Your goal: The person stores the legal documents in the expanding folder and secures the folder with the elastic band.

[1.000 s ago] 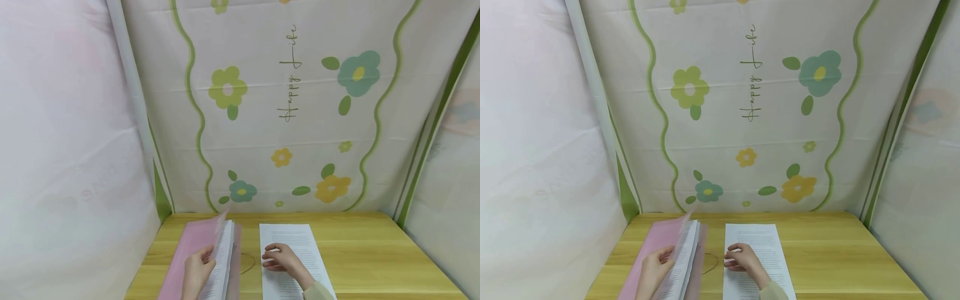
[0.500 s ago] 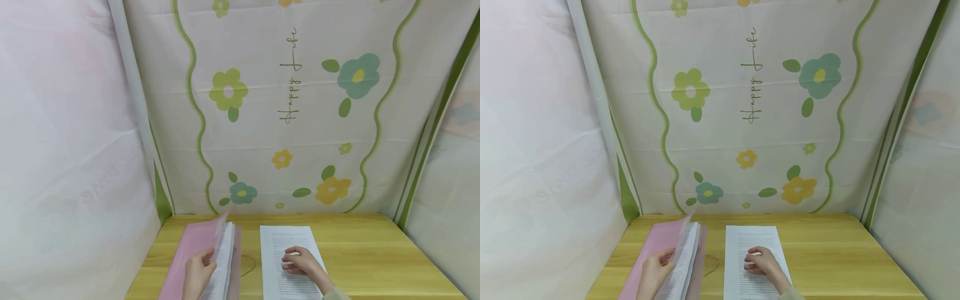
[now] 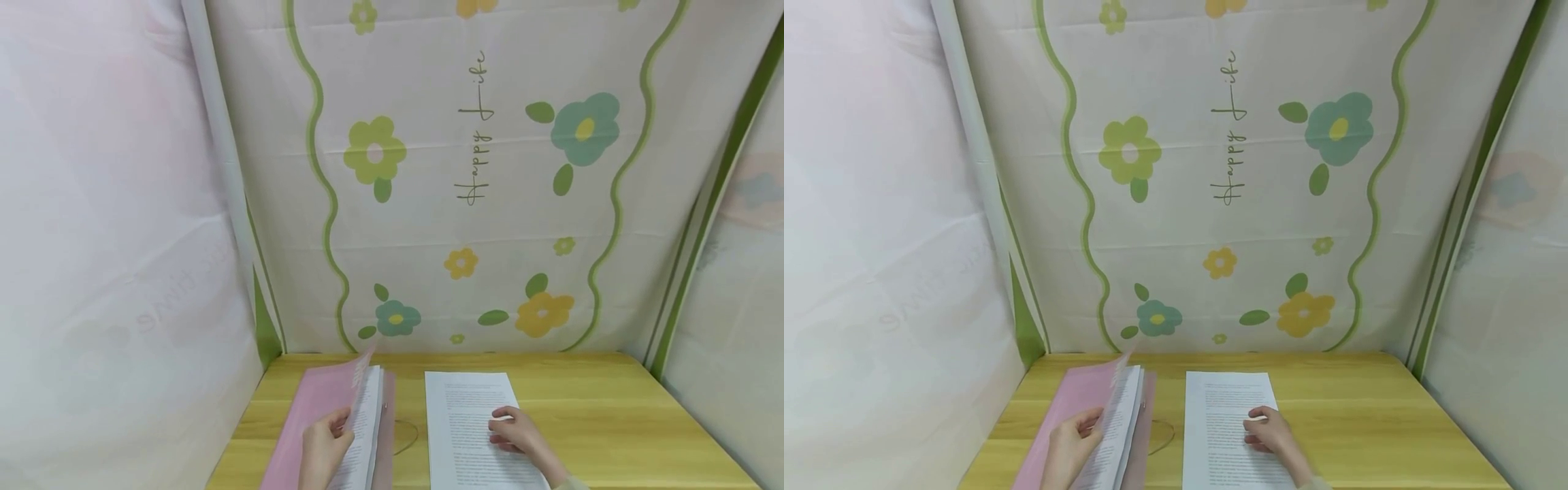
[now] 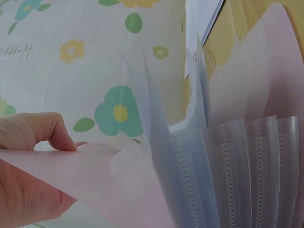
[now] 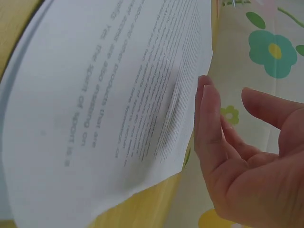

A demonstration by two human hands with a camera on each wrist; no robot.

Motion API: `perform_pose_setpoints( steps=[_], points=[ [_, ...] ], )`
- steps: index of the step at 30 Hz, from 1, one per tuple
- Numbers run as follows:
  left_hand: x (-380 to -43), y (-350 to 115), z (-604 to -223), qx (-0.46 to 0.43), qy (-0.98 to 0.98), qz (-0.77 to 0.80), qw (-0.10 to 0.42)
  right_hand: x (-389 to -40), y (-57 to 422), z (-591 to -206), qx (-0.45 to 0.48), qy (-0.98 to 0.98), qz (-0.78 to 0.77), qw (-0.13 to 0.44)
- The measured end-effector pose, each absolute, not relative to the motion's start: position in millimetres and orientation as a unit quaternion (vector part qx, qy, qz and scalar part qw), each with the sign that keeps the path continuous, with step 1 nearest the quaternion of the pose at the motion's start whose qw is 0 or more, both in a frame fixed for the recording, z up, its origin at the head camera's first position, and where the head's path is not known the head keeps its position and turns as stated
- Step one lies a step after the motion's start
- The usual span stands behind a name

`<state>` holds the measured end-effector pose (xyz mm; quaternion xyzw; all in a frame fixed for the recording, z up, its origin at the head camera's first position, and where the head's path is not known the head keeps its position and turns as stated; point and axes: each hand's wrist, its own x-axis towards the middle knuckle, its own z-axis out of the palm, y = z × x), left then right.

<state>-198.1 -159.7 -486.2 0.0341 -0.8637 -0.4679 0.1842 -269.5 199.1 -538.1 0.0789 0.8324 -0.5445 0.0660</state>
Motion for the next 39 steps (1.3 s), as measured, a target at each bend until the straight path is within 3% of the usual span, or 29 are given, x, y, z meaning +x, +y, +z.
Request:
perform_pose_setpoints(
  steps=[8, 16, 26, 39],
  points=[
    [-199, -159, -486, 0.039, -0.865, -0.463, 0.188, -269, 212, -540, 0.062, 0.896, -0.44, 0.025],
    [-200, -158, -485, 0.05, -0.864, -0.466, 0.182, -272, 220, -547, 0.001, 0.951, -0.305, -0.054],
    [-200, -158, -487, 0.046, -0.862, -0.469, 0.188, -270, 219, -555, 0.049, 0.968, -0.238, -0.057],
    [-198, -158, -489, 0.04, -0.865, -0.468, 0.176, -267, 217, -560, 0.048, 0.975, -0.203, -0.08]
  ],
)
